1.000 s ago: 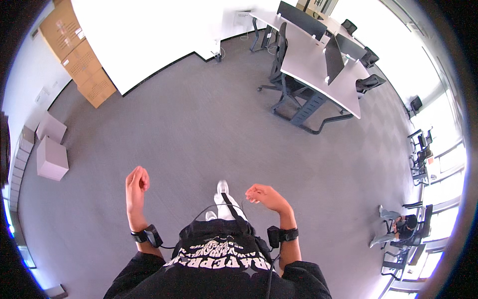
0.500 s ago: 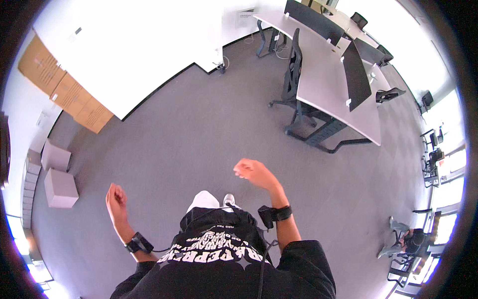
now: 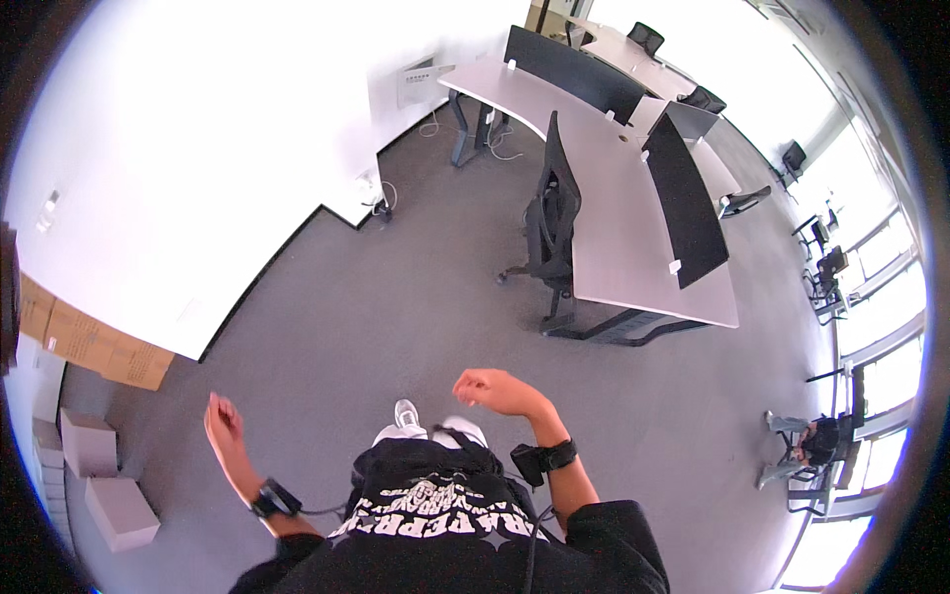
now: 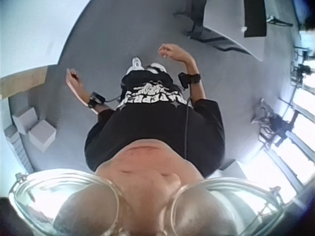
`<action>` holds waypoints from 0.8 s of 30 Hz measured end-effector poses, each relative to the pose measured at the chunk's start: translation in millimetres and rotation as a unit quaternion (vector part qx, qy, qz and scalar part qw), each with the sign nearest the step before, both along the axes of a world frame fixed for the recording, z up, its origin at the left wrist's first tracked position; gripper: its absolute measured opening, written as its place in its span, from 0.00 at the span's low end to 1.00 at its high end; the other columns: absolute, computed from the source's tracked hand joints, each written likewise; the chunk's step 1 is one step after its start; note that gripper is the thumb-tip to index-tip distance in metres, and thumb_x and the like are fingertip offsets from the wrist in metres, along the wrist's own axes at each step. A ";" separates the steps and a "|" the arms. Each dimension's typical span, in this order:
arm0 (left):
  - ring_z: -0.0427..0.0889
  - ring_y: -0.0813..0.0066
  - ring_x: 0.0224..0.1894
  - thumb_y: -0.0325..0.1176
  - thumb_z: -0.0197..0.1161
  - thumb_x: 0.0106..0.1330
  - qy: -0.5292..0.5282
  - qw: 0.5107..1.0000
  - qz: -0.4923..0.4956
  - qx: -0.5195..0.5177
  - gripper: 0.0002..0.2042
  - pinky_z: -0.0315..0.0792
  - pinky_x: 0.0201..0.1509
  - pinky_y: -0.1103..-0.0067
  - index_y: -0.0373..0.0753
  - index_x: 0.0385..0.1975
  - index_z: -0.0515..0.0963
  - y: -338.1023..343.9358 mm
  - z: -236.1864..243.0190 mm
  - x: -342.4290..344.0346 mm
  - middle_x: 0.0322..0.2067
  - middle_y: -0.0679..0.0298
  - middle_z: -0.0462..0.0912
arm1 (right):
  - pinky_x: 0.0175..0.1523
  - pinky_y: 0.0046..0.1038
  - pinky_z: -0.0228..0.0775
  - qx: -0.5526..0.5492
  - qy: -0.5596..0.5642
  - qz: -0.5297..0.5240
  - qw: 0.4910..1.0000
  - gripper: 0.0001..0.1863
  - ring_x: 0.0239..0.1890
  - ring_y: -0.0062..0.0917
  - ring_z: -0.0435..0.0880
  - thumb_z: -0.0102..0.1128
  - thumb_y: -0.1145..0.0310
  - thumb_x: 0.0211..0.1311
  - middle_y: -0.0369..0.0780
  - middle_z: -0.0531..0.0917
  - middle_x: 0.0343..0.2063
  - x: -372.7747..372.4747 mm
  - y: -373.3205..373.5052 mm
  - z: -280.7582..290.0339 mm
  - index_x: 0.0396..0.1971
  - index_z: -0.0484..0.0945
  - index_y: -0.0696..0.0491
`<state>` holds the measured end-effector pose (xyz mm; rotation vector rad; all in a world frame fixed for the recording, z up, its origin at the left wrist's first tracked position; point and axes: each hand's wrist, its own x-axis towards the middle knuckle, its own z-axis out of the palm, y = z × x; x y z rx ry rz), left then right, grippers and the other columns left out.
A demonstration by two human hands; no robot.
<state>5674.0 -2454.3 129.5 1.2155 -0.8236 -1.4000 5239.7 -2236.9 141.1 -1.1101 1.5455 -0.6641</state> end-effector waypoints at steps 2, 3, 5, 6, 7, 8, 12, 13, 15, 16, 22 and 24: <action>0.55 0.88 0.18 0.38 0.47 0.71 -0.079 0.990 -0.097 -0.060 0.18 0.50 0.20 0.86 0.43 0.16 0.61 -62.6 25.5 -59.4 0.16 0.74 0.59 | 0.44 0.22 0.71 -0.012 -0.015 -0.089 0.996 0.13 0.36 0.21 0.79 0.50 0.64 0.66 0.38 0.81 0.32 -22.9 -22.6 5.2 0.38 0.77 0.57; 0.55 0.88 0.18 0.37 0.46 0.71 -0.113 0.981 -0.130 -0.087 0.18 0.49 0.20 0.86 0.43 0.16 0.61 -84.0 36.9 -90.7 0.16 0.74 0.59 | 0.44 0.22 0.71 -0.009 -0.019 -0.094 0.995 0.13 0.36 0.21 0.79 0.50 0.64 0.66 0.38 0.81 0.32 -32.9 -31.8 2.3 0.38 0.77 0.57; 0.56 0.87 0.17 0.37 0.46 0.72 -0.138 0.952 -0.216 -0.170 0.17 0.49 0.19 0.86 0.44 0.17 0.62 -126.1 45.8 -139.9 0.16 0.73 0.61 | 0.44 0.22 0.71 -0.007 -0.035 -0.152 0.988 0.12 0.37 0.21 0.79 0.50 0.65 0.66 0.38 0.81 0.33 -55.6 -51.7 -4.1 0.38 0.77 0.58; 0.56 0.87 0.17 0.37 0.46 0.72 -0.139 0.949 -0.221 -0.175 0.17 0.49 0.19 0.86 0.44 0.17 0.62 -148.5 51.4 -168.3 0.16 0.73 0.61 | 0.44 0.22 0.71 -0.011 -0.036 -0.157 0.987 0.12 0.37 0.21 0.79 0.50 0.65 0.66 0.38 0.81 0.33 -69.6 -67.7 -6.5 0.38 0.77 0.58; 0.56 0.88 0.17 0.36 0.46 0.70 -0.123 0.948 -0.258 -0.143 0.16 0.49 0.20 0.86 0.44 0.16 0.62 -164.0 56.4 -196.1 0.16 0.73 0.62 | 0.43 0.22 0.71 -0.004 -0.048 -0.173 0.984 0.12 0.36 0.20 0.78 0.51 0.64 0.65 0.37 0.81 0.32 -83.2 -78.7 -10.1 0.38 0.77 0.58; 0.56 0.88 0.18 0.34 0.45 0.69 -0.107 0.944 -0.292 -0.111 0.16 0.50 0.21 0.86 0.43 0.16 0.62 -178.6 59.5 -220.0 0.16 0.73 0.62 | 0.42 0.22 0.70 0.003 -0.060 -0.187 0.980 0.13 0.35 0.20 0.78 0.52 0.63 0.65 0.37 0.81 0.31 -96.5 -90.6 -13.4 0.38 0.77 0.58; 0.59 0.87 0.18 0.35 0.46 0.70 -0.097 0.941 -0.318 -0.066 0.16 0.52 0.21 0.87 0.43 0.16 0.63 -227.6 47.4 -308.7 0.16 0.72 0.64 | 0.42 0.23 0.70 0.004 -0.076 -0.227 0.971 0.12 0.34 0.20 0.78 0.52 0.64 0.65 0.37 0.81 0.31 -168.5 -132.4 -28.7 0.38 0.77 0.58; 0.59 0.87 0.18 0.35 0.46 0.70 -0.102 0.939 -0.321 -0.072 0.16 0.52 0.21 0.87 0.43 0.16 0.63 -244.1 45.5 -322.2 0.16 0.72 0.64 | 0.41 0.23 0.70 -0.005 -0.076 -0.247 0.966 0.12 0.34 0.20 0.77 0.52 0.65 0.65 0.37 0.81 0.31 -188.0 -146.7 -30.9 0.38 0.77 0.58; 0.59 0.87 0.18 0.35 0.46 0.70 -0.064 0.942 -0.330 -0.014 0.16 0.52 0.21 0.87 0.43 0.16 0.63 -276.0 37.6 -348.3 0.16 0.71 0.64 | 0.41 0.23 0.70 -0.019 -0.078 -0.276 0.958 0.11 0.33 0.20 0.77 0.52 0.65 0.65 0.37 0.80 0.30 -223.3 -179.6 -30.5 0.37 0.77 0.58; 0.59 0.87 0.18 0.36 0.46 0.70 -0.061 0.945 -0.320 -0.022 0.17 0.52 0.21 0.87 0.43 0.16 0.63 -289.4 36.0 -358.9 0.16 0.71 0.64 | 0.41 0.22 0.70 -0.024 -0.074 -0.287 0.955 0.11 0.32 0.20 0.77 0.53 0.66 0.64 0.37 0.80 0.30 -243.9 -197.6 -29.0 0.37 0.77 0.58; 0.60 0.86 0.17 0.37 0.48 0.70 -0.057 0.972 -0.228 -0.004 0.17 0.53 0.20 0.87 0.42 0.17 0.65 -392.3 29.2 -411.5 0.16 0.71 0.65 | 0.41 0.22 0.70 -0.077 -0.064 -0.297 0.950 0.10 0.32 0.20 0.77 0.54 0.67 0.64 0.36 0.80 0.30 -346.6 -312.1 -14.2 0.37 0.77 0.58; 0.61 0.85 0.17 0.38 0.49 0.70 0.013 0.980 -0.196 0.031 0.16 0.54 0.19 0.87 0.42 0.18 0.66 -427.5 9.5 -416.5 0.17 0.70 0.66 | 0.41 0.22 0.70 -0.076 -0.028 -0.244 0.966 0.10 0.33 0.19 0.78 0.54 0.68 0.63 0.36 0.81 0.30 -366.1 -351.9 -4.2 0.38 0.76 0.58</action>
